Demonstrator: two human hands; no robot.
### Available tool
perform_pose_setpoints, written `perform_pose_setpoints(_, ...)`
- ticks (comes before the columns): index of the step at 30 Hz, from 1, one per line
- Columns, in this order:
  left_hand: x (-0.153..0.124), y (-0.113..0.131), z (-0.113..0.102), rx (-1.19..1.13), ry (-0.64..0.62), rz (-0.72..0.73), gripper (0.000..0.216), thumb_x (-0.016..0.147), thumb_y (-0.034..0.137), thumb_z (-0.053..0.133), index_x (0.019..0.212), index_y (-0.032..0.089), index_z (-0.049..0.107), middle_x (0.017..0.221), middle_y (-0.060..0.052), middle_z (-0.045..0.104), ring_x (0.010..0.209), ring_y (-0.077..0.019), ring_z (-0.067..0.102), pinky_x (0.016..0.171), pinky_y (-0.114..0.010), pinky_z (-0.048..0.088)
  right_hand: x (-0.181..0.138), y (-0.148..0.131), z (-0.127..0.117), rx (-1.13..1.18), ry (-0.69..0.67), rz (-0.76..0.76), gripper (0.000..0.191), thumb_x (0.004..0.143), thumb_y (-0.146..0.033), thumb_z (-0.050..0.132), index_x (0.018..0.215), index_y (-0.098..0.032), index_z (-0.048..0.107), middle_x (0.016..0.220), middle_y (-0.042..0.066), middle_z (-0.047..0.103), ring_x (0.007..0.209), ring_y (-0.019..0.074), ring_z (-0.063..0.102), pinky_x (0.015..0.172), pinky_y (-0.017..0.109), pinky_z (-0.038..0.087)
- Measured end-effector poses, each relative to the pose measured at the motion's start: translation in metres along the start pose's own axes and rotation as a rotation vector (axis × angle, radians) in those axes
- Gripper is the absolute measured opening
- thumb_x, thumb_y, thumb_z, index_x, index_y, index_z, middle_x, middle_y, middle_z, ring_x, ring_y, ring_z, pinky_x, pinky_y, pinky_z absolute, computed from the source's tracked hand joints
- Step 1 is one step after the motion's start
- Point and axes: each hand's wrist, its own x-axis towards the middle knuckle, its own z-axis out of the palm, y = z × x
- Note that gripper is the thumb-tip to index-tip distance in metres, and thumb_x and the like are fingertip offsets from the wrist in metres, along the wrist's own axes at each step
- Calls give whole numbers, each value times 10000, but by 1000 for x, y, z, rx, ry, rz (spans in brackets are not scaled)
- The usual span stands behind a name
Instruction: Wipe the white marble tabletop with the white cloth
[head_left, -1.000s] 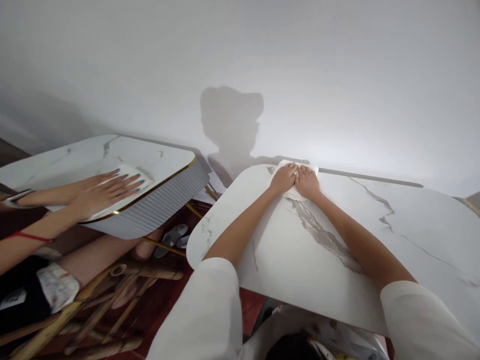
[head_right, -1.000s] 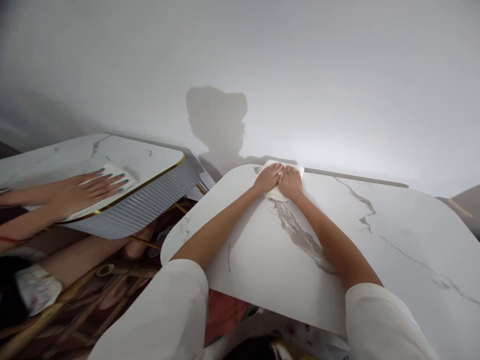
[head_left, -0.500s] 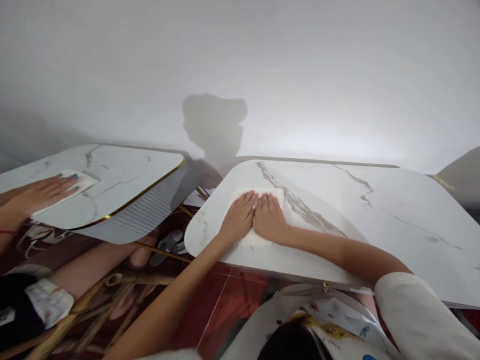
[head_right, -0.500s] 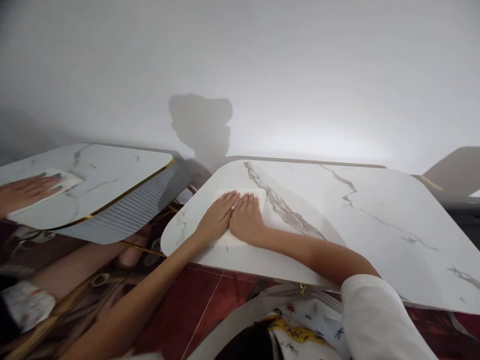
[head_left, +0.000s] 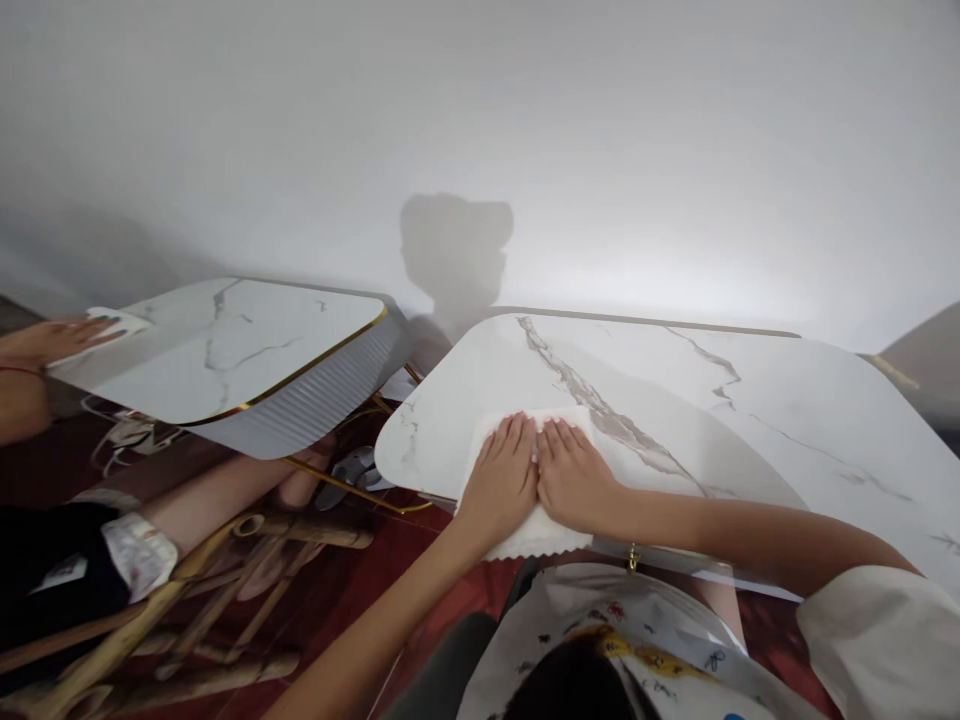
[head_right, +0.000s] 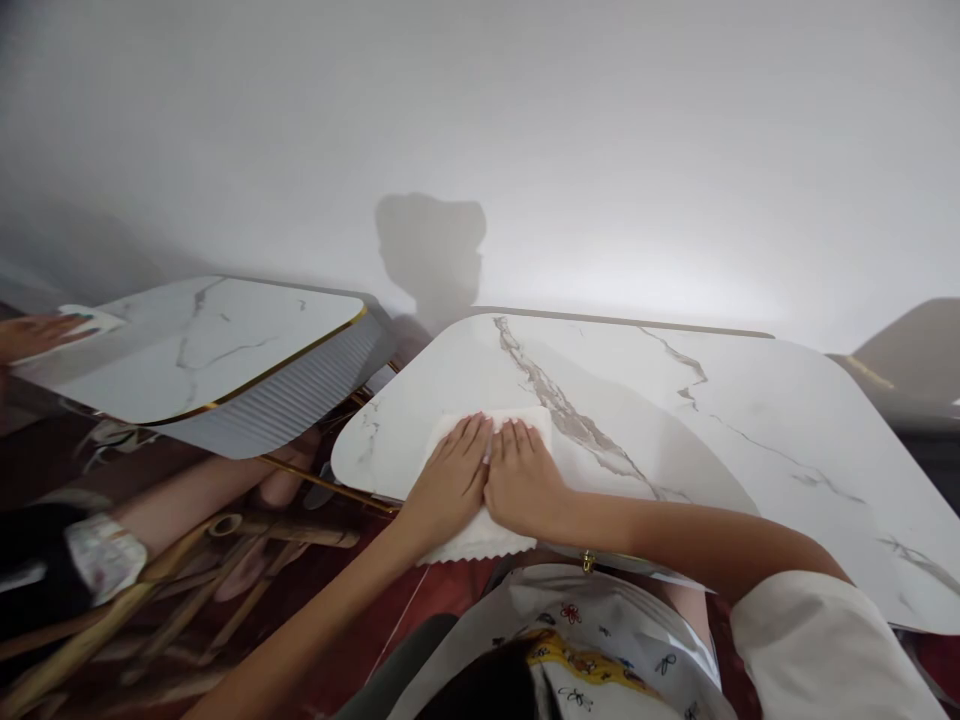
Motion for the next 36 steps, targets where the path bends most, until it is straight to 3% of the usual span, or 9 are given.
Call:
perform_pose_setpoints(3, 28, 13, 10, -38, -13, 36, 562, 881, 272, 308, 1430, 155, 329, 1479, -141, 361, 1391, -288, 274, 1100, -496, 281, 4, 22, -6, -14, -63, 89, 551, 861, -156, 380, 1362, 72, 410, 1416, 270, 389, 1340, 333, 345, 1112, 464, 251)
perform_pose_setpoints(7, 83, 11, 19, -82, -37, 87, 520, 893, 280, 326, 1385, 124, 388, 1465, -153, 380, 1379, -288, 298, 1107, -483, 279, 33, 52, -8, -45, -128, 227, 547, 862, -93, 330, 1382, 71, 374, 1417, 262, 398, 1344, 336, 332, 1101, 463, 239)
perform_pose_setpoints(14, 184, -22, 36, -127, 28, 150, 440, 911, 231, 312, 1315, 155, 469, 1410, -112, 463, 1348, -235, 363, 1129, -433, 276, 104, 110, 13, -84, 82, 287, 481, 919, -146, 320, 1341, 55, 431, 1375, 255, 456, 1301, 306, 375, 1085, 415, 218)
perform_pose_setpoints(20, 247, -53, 55, -114, 90, 155, 418, 923, 214, 286, 1272, 146, 505, 1359, -110, 515, 1317, -224, 402, 1117, -424, 296, 160, 153, 23, -52, 122, 290, 409, 924, -149, 352, 1276, -4, 502, 1300, 216, 527, 1231, 263, 433, 1064, 371, 243)
perform_pose_setpoints(23, 269, -58, 65, -91, 108, 150, 407, 914, 201, 299, 1251, 116, 509, 1352, -134, 512, 1310, -225, 406, 1117, -416, 282, 178, 171, 24, -37, 134, 296, 394, 928, -147, 343, 1262, -35, 522, 1264, 170, 565, 1213, 244, 447, 1055, 340, 254)
perform_pose_setpoints(27, 289, -47, 74, -91, 118, 131, 370, 901, 182, 331, 1205, 99, 526, 1319, -168, 527, 1287, -244, 428, 1091, -437, 296, 182, 195, 20, -22, 124, 313, 367, 921, -146, 359, 1225, -88, 558, 1216, 124, 603, 1163, 224, 484, 1017, 316, 297)
perform_pose_setpoints(32, 301, -18, 81, -47, 112, 173, 354, 907, 189, 342, 1207, 129, 520, 1314, -145, 538, 1261, -236, 452, 1069, -420, 317, 164, 215, 13, -39, 123, 361, 372, 926, -148, 334, 1207, -75, 565, 1211, 150, 600, 1150, 253, 489, 996, 352, 305)
perform_pose_setpoints(36, 299, 4, 83, -41, 71, 255, 379, 917, 194, 325, 1239, 108, 506, 1351, -160, 505, 1284, -242, 431, 1080, -400, 307, 138, 213, 8, -75, 122, 482, 433, 947, -180, 289, 1314, -72, 492, 1356, 153, 507, 1283, 264, 380, 1048, 380, 236)
